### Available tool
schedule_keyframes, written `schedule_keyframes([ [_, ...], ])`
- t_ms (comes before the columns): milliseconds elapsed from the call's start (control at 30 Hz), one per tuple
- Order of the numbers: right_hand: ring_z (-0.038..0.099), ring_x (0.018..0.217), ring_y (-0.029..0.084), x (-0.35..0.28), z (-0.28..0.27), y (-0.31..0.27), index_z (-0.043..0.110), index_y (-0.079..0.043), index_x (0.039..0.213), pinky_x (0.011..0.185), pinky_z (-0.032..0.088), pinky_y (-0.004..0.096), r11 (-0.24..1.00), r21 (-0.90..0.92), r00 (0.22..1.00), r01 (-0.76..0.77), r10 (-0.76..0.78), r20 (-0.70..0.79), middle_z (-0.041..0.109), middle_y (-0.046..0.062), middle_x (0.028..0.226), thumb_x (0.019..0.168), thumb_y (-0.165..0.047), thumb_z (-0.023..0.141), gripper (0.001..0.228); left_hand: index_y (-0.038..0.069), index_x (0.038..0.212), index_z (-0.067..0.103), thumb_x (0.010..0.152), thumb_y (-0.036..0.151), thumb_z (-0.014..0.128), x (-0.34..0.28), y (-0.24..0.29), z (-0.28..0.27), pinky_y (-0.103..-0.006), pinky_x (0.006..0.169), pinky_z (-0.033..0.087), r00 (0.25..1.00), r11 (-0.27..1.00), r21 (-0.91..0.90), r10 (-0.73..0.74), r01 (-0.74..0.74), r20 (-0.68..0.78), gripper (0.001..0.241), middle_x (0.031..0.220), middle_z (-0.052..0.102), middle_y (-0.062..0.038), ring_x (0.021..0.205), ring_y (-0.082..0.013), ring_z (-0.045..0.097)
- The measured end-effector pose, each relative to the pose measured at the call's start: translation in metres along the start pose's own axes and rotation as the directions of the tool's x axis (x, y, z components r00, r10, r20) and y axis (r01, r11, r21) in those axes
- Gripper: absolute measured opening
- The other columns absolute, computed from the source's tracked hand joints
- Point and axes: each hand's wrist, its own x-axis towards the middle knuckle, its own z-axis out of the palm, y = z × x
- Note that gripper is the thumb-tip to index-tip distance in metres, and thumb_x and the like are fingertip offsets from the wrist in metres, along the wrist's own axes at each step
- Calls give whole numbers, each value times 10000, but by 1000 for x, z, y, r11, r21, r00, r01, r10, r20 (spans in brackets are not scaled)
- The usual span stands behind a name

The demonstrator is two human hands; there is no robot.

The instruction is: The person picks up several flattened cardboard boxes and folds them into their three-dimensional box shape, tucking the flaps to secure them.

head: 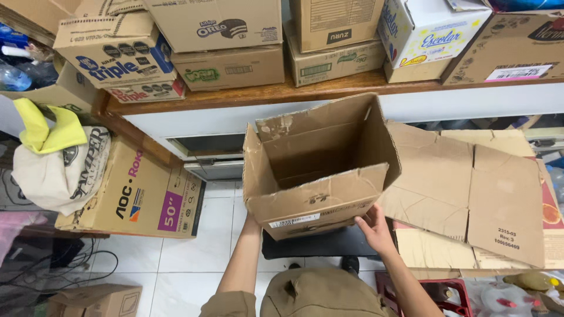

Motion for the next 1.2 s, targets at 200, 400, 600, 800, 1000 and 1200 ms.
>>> schedule_keyframes([
  [200, 486, 1512, 423, -1, -27, 66, 358, -118, 1648, 1248, 392, 636, 1000, -11, 1000, -27, 27, -11, 545, 196, 1605, 855, 57, 815, 931, 31, 1680, 428, 1095, -8, 409, -28, 26, 20, -216, 1258, 426, 995, 994, 96, -34, 44, -97, 586, 1578, 570, -165, 1526, -204, 499],
  [400, 358, 1576, 375, 19, -82, 110, 243, -81, 1726, 1325, 277, 619, 991, -109, 993, 81, -89, -73, 414, 206, 1700, 780, -58, 800, 1098, 136, 1706, 399, 1142, 325, 455, 92, -192, -65, -457, 1319, 373, 994, 963, -255, 67, -87, -85, 597, 1717, 463, -130, 1581, -303, 415],
  [600, 541, 1309, 279, 35, -48, -87, 478, 9, 1606, 1174, 445, 574, 972, -148, 963, 182, -207, -170, 611, 172, 1406, 817, 27, 633, 804, 118, 1761, 97, 615, 979, 690, 8, -116, -91, -572, 1351, 134, 795, 807, 79, 552, -585, 250, 1551, 1827, 200, -128, 1685, -327, 126],
  [800, 671, 1171, 225, 27, -26, -132, 723, -27, 1384, 998, 562, 531, 945, -280, 943, 170, -238, -232, 761, 152, 1228, 842, -28, 891, 568, 162, 1775, 141, 807, 236, 956, -24, -95, -46, -583, 1203, 476, 941, 882, 349, 339, -316, -6, 1267, 1703, 397, -180, 1470, -414, 518],
  [1000, 718, 1207, 378, 23, -16, -153, 770, -32, 1363, 1000, 566, 553, 841, -459, 878, 285, -421, -226, 754, 236, 1203, 1077, -40, 713, 293, 144, 1752, 254, 860, 138, 869, -22, -101, -27, -515, 1092, 598, 877, 687, 624, 481, -372, -7, 1084, 1540, 524, -132, 1376, -379, 595],
  [1200, 649, 1369, 414, 38, -19, -146, 647, -109, 1545, 1141, 509, 565, 578, -533, 696, 618, -717, 28, 691, 150, 1523, 914, 72, 815, 677, 157, 1748, 288, 978, 74, 713, -22, -95, -30, -534, 968, 662, 884, 747, 554, 465, -368, -39, 883, 1493, 558, -187, 1220, -404, 701],
])
